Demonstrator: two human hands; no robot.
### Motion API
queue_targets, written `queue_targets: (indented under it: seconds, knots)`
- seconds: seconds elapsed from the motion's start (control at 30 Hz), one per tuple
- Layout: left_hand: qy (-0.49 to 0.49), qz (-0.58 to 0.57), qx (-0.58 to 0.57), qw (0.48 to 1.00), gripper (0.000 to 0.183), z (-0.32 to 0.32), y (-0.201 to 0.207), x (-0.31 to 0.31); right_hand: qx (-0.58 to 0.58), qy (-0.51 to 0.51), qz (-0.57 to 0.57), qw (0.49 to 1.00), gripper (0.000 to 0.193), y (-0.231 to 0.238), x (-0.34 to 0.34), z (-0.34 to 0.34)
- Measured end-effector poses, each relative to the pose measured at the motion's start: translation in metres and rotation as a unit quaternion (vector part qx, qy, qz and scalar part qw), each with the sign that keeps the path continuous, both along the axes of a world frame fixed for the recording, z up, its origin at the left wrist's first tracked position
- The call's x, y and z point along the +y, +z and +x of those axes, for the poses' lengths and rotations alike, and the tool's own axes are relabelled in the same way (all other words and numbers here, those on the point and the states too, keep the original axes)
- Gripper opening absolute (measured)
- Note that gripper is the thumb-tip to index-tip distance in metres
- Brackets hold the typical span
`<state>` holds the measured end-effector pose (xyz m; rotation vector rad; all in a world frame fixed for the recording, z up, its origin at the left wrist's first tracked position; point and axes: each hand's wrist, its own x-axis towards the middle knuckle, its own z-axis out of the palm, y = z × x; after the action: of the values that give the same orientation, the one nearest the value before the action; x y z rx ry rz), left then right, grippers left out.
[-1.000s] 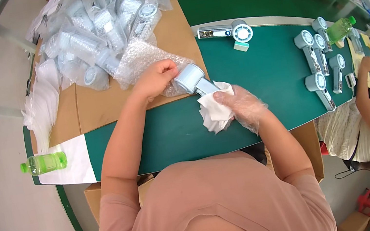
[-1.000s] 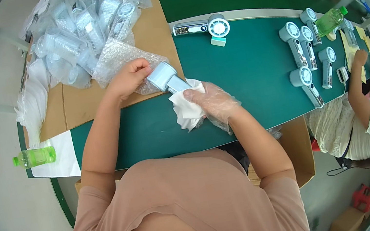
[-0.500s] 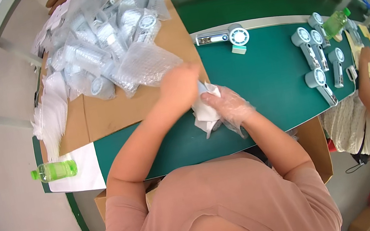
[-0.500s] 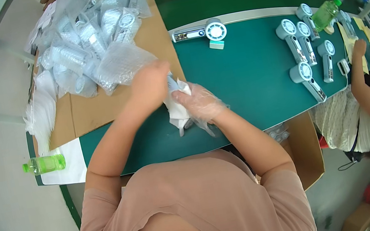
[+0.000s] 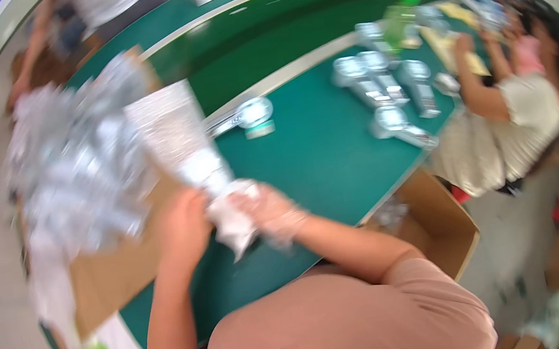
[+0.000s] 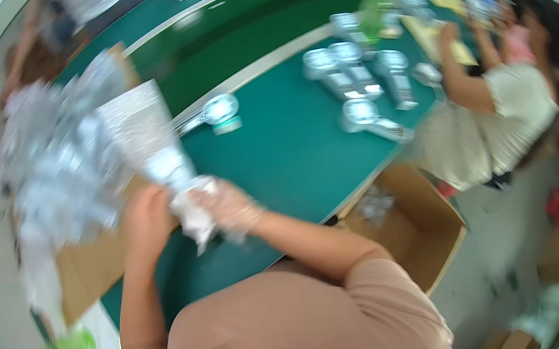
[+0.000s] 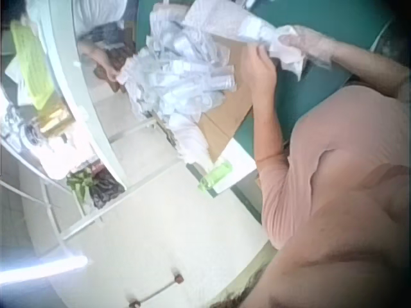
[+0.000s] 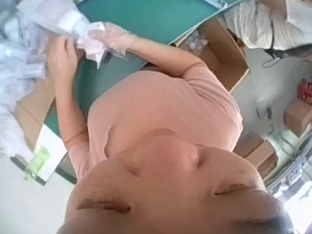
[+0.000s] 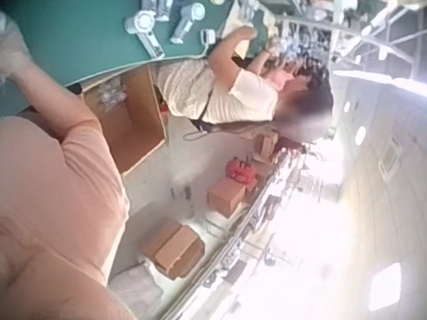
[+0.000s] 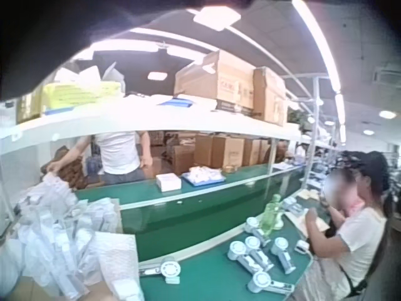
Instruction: The person wipes the surface of small, light-blue handheld electronic devices with a white cloth. They handle the items one at a time, picking them up from a pile of bubble-wrapped units on a green workbench, cleaning them, and placing them back down. The process is repetitive and involves multiple identical units.
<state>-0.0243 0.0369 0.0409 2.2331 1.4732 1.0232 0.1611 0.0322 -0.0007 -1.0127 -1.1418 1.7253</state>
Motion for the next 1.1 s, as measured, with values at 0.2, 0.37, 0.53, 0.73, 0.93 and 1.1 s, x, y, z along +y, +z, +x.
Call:
queue_targets:
  seconds: [0.2,0.37,0.53,0.73,0.93,1.1]
  knots:
    - [0.02,-0.067,-0.235,0.97,0.046,0.011,-0.024,0.008,0.193,0.028,-0.083,0.977,0.037,0.025,-0.02,-0.003]
    - [0.05,-0.24,-0.277,0.929,0.034,0.005,-0.058,0.007,0.248,-0.043,-0.097,0.963,0.033,0.027,-0.026,-0.01]
    - [0.085,-0.096,-0.201,0.971,0.029,0.009,-0.047,-0.007,0.135,-0.006,-0.187,0.973,0.032,0.052,-0.031,0.009]
    - [0.026,-0.055,-0.135,0.989,0.019,0.008,-0.009,-0.026,0.131,0.12,-0.17,0.969,0.029,0.075,-0.034,0.032]
    - [0.064,-0.228,-0.496,0.836,0.014,0.016,0.056,-0.058,-0.262,0.117,0.439,0.852,0.033,0.074,-0.022,0.039]
    - [0.039,-0.221,-0.276,0.934,0.014,-0.009,0.052,-0.045,-0.243,0.106,0.5,0.824,0.02,0.083,-0.005,0.04]
